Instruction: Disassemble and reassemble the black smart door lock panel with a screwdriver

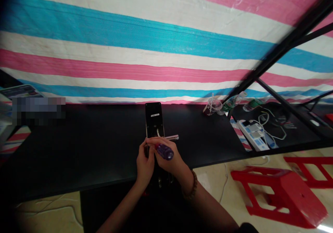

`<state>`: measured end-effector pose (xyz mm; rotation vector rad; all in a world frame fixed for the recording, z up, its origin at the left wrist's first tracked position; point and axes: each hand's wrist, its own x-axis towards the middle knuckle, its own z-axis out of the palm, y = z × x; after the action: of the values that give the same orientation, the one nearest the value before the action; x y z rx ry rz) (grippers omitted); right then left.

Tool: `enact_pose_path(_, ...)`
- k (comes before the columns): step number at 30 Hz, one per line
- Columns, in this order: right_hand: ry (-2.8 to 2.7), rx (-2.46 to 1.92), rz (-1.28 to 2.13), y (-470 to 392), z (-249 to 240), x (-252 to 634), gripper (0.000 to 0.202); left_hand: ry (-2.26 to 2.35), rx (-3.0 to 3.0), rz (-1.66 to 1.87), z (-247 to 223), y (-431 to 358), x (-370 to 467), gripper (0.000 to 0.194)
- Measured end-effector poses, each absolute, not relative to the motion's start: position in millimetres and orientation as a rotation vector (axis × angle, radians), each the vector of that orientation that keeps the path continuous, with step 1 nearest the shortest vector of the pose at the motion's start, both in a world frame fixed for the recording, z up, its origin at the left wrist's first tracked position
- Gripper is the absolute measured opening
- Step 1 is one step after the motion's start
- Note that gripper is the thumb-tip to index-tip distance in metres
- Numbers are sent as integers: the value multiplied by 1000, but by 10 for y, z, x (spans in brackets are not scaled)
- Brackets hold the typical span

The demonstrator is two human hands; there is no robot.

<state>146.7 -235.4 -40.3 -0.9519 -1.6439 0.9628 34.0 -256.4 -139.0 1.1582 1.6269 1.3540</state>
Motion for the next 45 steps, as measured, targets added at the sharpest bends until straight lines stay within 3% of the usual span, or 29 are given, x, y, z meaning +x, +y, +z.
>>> enact_pose_path(6, -1547, -1118, 860, -2317, -362, 1432, 6, 1635, 1151, 1348, -1380, -2564, 338, 49)
enact_pose_path(11, -1630, -1070, 979, -2337, -264, 1461, 23, 1626, 1152, 1361, -1381, -2562, 337, 46)
enact_pose_path(19, -1456, -1074, 848, -2307, -390, 1415, 2, 1634, 1142, 1352, -1378, -2560, 347, 51)
enact_pose_path(25, -1675, -1038, 851, -2310, -304, 1445, 22, 1607, 1154, 1351, -1364, -2559, 336, 49)
enact_pose_path(35, -1610, -1138, 937, -2407, -150, 1587, 10, 1615, 1122, 1337, -1374, -2573, 341, 50)
enact_pose_path(45, -1877, -1147, 941, -2376, 59, 1573, 12, 1645, 1163, 1331, -1358, -2561, 335, 49)
